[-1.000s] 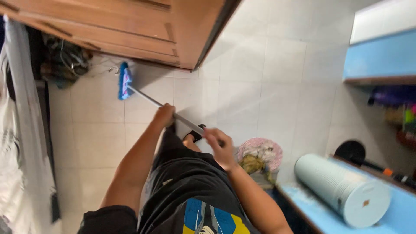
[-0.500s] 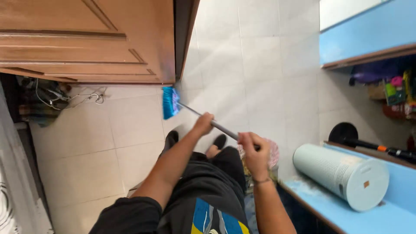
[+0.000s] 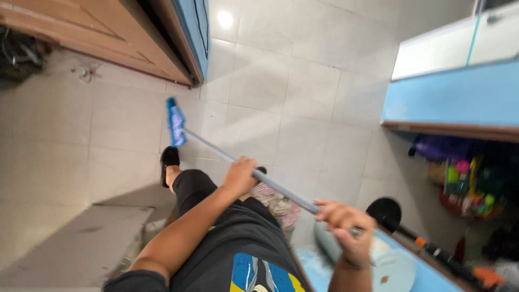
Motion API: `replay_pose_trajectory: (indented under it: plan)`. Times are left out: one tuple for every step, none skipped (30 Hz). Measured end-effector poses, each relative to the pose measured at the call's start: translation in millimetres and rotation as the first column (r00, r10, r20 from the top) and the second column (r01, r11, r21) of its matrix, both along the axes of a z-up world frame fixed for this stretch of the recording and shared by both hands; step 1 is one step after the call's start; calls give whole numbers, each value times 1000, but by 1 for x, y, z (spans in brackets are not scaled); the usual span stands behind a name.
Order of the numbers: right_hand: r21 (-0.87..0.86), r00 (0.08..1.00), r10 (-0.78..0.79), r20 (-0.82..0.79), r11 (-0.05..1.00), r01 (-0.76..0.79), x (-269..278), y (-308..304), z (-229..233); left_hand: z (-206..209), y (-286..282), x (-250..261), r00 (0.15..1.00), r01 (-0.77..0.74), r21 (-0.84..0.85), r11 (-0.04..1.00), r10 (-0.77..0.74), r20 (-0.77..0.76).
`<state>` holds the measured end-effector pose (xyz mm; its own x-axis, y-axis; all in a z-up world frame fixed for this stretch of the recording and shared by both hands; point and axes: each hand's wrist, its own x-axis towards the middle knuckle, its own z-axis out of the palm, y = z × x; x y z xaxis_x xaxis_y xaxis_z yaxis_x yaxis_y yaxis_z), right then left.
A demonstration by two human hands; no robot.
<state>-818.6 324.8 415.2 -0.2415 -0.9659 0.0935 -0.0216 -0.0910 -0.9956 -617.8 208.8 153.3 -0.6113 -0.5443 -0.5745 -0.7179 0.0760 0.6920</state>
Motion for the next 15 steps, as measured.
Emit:
replay_pose_trajectory:
  plan:
    - [18, 993, 18, 116, 1000, -20, -4, -1, -19, -15, 9, 9, 998, -47, -51, 998, 49, 49]
    - [36, 972, 24, 235, 999, -33, -3, -2, -37, -29, 17, 22, 991, -81, -103, 991, 91, 103]
    - [31, 969, 54, 240, 998, -63, 2, -8, -54, -31, 18, 31, 987, -109, -109, 988, 121, 108]
    - [30, 943, 90, 321, 994, -105, 9, -16, -72, -35, 17, 40, 964, -194, -45, 980, 199, 179]
    - [28, 909, 124, 399, 989, -147, 18, -24, -90, -39, 15, 51, 930, -281, 13, 960, 269, 252]
    - [18, 903, 153, 400, 984, -175, 29, -36, -104, -72, 24, 64, 921, -308, 3, 951, 298, 252]
    - [26, 914, 122, 387, 989, -143, 40, -49, -118, -106, 31, 78, 906, -343, -73, 937, 350, 239]
    - [37, 924, 84, 373, 994, -105, 54, -62, -133, -140, 38, 93, 891, -369, -146, 918, 394, 224]
    - [30, 921, 107, 375, 991, -127, 55, -74, -152, -162, 35, 94, 882, -389, -153, 909, 415, 224]
    - [60, 923, 123, 365, 986, -155, 57, -82, -170, -183, 37, 95, 867, -424, -185, 886, 457, 198]
    - [91, 925, 139, 354, 979, -182, 61, -91, -189, -204, 37, 97, 851, -459, -216, 862, 496, 170]
    - [85, 914, 173, 368, 972, -218, 50, -107, -188, -216, 27, 73, 830, -487, -225, 844, 527, 182]
    - [183, 955, 45, 293, 978, -102, 42, -124, -187, -229, 15, 52, 803, -530, -223, 818, 569, 176]
    - [274, 977, -58, 208, 962, -2, 35, -139, -185, -240, 10, 34, 760, -588, -221, 778, 625, 179]
    - [276, 973, -2, 229, 959, -63, 13, -158, -182, -239, -2, 0, 719, -627, -232, 744, 667, 197]
